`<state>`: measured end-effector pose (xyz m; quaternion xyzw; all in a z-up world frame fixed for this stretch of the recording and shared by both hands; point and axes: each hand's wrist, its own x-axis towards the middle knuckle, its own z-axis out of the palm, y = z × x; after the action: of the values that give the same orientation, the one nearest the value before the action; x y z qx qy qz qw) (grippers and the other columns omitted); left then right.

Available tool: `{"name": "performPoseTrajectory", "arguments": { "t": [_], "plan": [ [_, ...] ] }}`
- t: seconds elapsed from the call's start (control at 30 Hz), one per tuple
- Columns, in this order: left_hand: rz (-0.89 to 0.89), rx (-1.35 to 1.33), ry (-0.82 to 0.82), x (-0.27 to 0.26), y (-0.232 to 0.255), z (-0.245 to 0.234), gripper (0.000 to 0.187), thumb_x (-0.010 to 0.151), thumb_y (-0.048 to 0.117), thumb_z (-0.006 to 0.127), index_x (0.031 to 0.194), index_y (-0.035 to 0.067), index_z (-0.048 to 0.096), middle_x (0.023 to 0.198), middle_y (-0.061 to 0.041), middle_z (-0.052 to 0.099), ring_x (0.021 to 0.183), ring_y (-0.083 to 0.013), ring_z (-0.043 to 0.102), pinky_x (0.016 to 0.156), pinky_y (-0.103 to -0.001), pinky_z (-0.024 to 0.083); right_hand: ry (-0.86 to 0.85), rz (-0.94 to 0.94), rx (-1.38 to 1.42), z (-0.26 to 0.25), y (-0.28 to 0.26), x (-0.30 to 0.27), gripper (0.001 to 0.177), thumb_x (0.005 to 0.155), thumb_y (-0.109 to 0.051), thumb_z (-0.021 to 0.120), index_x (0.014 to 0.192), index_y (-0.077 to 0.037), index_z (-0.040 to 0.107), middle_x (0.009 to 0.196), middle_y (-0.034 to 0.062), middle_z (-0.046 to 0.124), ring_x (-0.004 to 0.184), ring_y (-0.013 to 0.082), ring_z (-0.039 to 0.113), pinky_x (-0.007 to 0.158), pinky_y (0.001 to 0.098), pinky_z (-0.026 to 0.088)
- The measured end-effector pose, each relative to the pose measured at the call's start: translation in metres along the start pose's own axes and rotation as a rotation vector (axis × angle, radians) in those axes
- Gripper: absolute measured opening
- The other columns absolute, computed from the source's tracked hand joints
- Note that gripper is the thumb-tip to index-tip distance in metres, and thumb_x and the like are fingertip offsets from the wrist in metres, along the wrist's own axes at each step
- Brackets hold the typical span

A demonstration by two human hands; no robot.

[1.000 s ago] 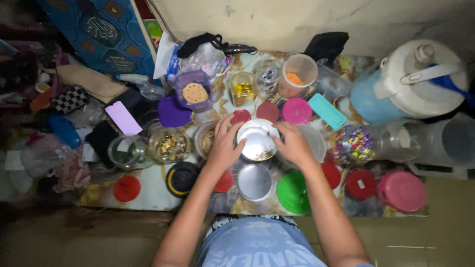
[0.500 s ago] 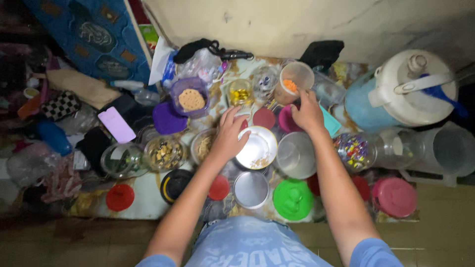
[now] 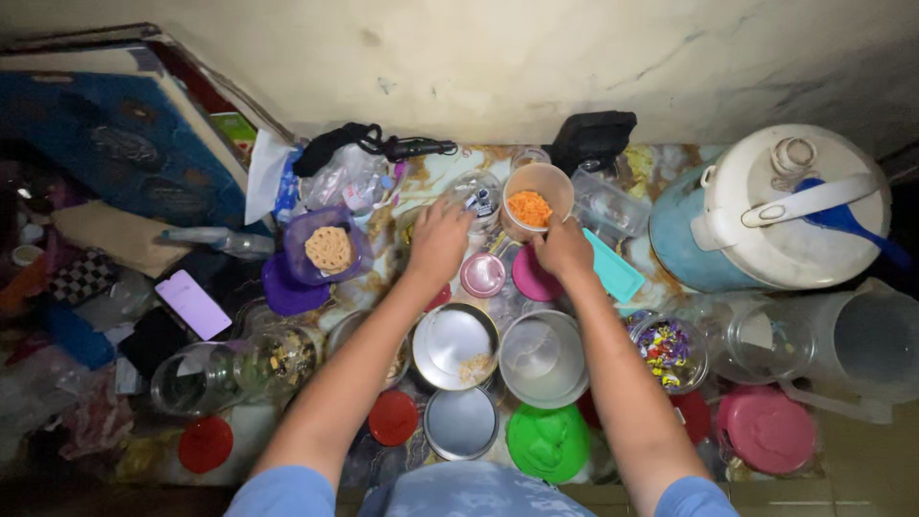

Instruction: The person opens and closes various containers on a cluttered table, moving them around and handling lids. They pick up containers, remove lids, and place them back down repeatedly.

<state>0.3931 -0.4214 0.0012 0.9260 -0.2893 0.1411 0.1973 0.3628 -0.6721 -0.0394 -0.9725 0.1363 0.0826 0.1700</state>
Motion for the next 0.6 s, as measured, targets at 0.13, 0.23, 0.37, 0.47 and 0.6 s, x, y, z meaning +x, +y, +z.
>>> {"name": "performPoseTrajectory", "arguments": {
  "t": [0.13,0.23,0.37,0.47,0.6],
  "plan": [
    [-0.016,0.087,-0.249,0.013,-0.013,0.038,0.023,0.085,0.007,0.059,0.099,0.008,0.078,0.105,-0.011,0.074,0.113,-0.0345,0.059,0.094,-0.049,0.047,0.0,0.049,0.057,-0.002,-0.008,-0.003,0.069,0.09,-0.04,0.07,0.141,0.0,0.047,0.131,0.0312,0.058,0.115,0.0472,0.062,0.091,0.054,0.053],
    [-0.027,0.225,-0.102,0.015,-0.015,0.057,0.015,0.081,0.012,0.064,0.085,0.009,0.078,0.092,-0.009,0.075,0.114,-0.0314,0.06,0.096,-0.044,0.048,0.04,0.019,0.12,-0.006,-0.016,-0.006,0.075,0.09,-0.04,0.069,0.146,0.001,0.04,0.129,0.0346,0.058,0.113,0.0501,0.062,0.09,0.0556,0.052],
    [-0.02,0.217,-0.085,0.012,-0.013,0.067,0.015,0.077,0.014,0.063,0.079,0.012,0.078,0.086,-0.008,0.075,0.111,-0.0302,0.06,0.087,-0.046,0.047,0.022,0.019,0.155,-0.008,-0.015,-0.008,0.08,0.091,-0.042,0.067,0.149,0.002,0.034,0.129,0.0362,0.057,0.111,0.0516,0.061,0.089,0.0568,0.051],
    [-0.019,0.203,-0.067,0.006,-0.013,0.064,0.016,0.081,0.015,0.062,0.084,0.014,0.078,0.09,-0.006,0.075,0.113,-0.0287,0.06,0.089,-0.045,0.044,-0.032,0.047,0.11,-0.003,-0.014,-0.004,0.071,0.093,-0.046,0.066,0.139,0.003,0.042,0.13,0.0349,0.058,0.113,0.0503,0.062,0.091,0.0562,0.051],
    [-0.015,0.183,0.0,0.004,-0.009,0.068,0.017,0.084,0.016,0.062,0.091,0.016,0.077,0.093,-0.004,0.076,0.112,-0.0256,0.06,0.092,-0.046,0.041,-0.027,0.024,0.081,0.004,-0.001,0.002,0.066,0.094,-0.048,0.066,0.13,0.004,0.047,0.128,0.0364,0.06,0.114,0.0506,0.062,0.093,0.0552,0.051]
  ]
}}
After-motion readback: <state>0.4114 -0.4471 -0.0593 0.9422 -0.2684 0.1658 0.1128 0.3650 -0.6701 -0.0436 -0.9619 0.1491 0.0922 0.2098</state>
